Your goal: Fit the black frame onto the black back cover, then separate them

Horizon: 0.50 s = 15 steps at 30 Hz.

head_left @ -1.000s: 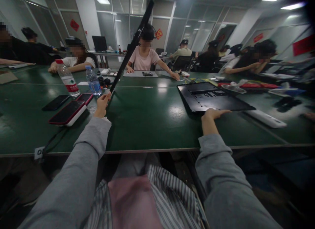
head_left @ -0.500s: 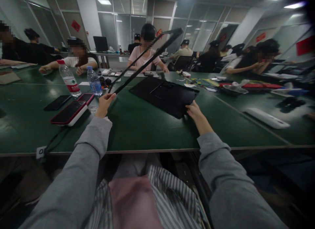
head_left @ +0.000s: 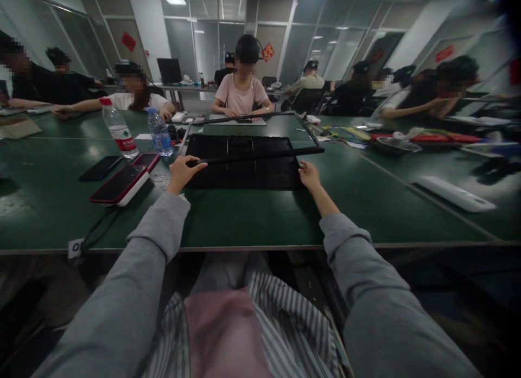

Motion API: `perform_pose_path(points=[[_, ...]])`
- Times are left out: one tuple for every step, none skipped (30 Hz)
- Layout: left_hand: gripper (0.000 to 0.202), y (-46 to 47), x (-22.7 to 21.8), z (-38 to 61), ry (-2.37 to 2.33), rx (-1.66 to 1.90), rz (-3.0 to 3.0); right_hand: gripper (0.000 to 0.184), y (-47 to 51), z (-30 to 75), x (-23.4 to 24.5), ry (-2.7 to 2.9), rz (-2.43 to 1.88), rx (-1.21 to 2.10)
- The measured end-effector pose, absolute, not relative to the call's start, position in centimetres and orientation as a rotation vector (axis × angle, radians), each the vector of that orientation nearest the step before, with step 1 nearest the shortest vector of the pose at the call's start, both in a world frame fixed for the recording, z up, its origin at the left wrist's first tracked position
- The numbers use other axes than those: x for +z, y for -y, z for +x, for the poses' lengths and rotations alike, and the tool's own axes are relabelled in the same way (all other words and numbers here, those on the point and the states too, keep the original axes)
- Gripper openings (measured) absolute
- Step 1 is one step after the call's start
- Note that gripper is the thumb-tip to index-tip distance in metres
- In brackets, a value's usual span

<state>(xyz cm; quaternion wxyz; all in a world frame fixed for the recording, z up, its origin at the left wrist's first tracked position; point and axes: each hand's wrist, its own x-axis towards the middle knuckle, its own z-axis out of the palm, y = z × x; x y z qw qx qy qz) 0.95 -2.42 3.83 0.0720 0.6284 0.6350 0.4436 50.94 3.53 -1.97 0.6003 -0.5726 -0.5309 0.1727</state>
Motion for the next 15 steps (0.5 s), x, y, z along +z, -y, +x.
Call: perform_pose_path(points=[[0.039,2.6,3.7,1.1,-1.923,1.327,1.894,0.016,-3.5,51.2,-1.7,1.193,-1.360,0.350],[0.041,2.7,3.6,1.2,-1.931,1.324,1.903,0.018,-3.4,51.5,-1.2,1.136,-1.369,0.336],[0.042,2.8,3.5,1.4,-1.934,1.324,1.917,0.023,-3.2,51.8,-0.7,1.076,-1.352,0.363],[0.043,3.0,3.4,1.6,-1.931,1.323,1.936,0.032,-2.8,51.9,-0.1,1.031,-1.312,0.430],[0.043,3.1,3.4,1.7,-1.924,1.316,1.961,0.041,-2.3,51.9,0.6,1.008,-1.259,0.526],[0.042,3.3,3.4,1.9,-1.912,1.303,1.990,0.049,-1.7,51.9,1.3,1.005,-1.198,0.629],[0.041,3.5,3.4,2.0,-1.896,1.287,2.022,0.055,-1.1,51.7,2.0,1.026,-1.138,0.725],[0.040,3.7,3.5,2.1,-1.881,1.268,2.052,0.059,-0.5,51.6,2.5,1.048,-1.091,0.796],[0.038,3.9,3.6,2.1,-1.872,1.251,2.076,0.060,0.0,51.4,3.0,1.065,-1.063,0.842],[0.038,4.1,3.7,2.0,-1.871,1.234,2.093,0.058,0.3,51.2,3.2,1.078,-1.054,0.865],[0.037,4.2,3.8,1.9,-1.878,1.217,2.102,0.055,0.5,51.1,3.3,1.088,-1.067,0.867],[0.038,4.4,3.8,1.6,-1.894,1.198,2.105,0.050,0.4,51.0,3.2,1.103,-1.097,0.855],[0.039,4.5,3.8,1.4,-1.912,1.175,2.108,0.045,0.2,51.0,2.9,1.125,-1.140,0.828],[0.040,4.6,3.8,1.2,-1.926,1.147,2.116,0.041,-0.1,51.0,2.5,1.154,-1.188,0.785],[0.041,4.6,3.7,1.0,-1.937,1.118,2.131,0.036,-0.6,51.0,2.0,1.184,-1.238,0.729]])
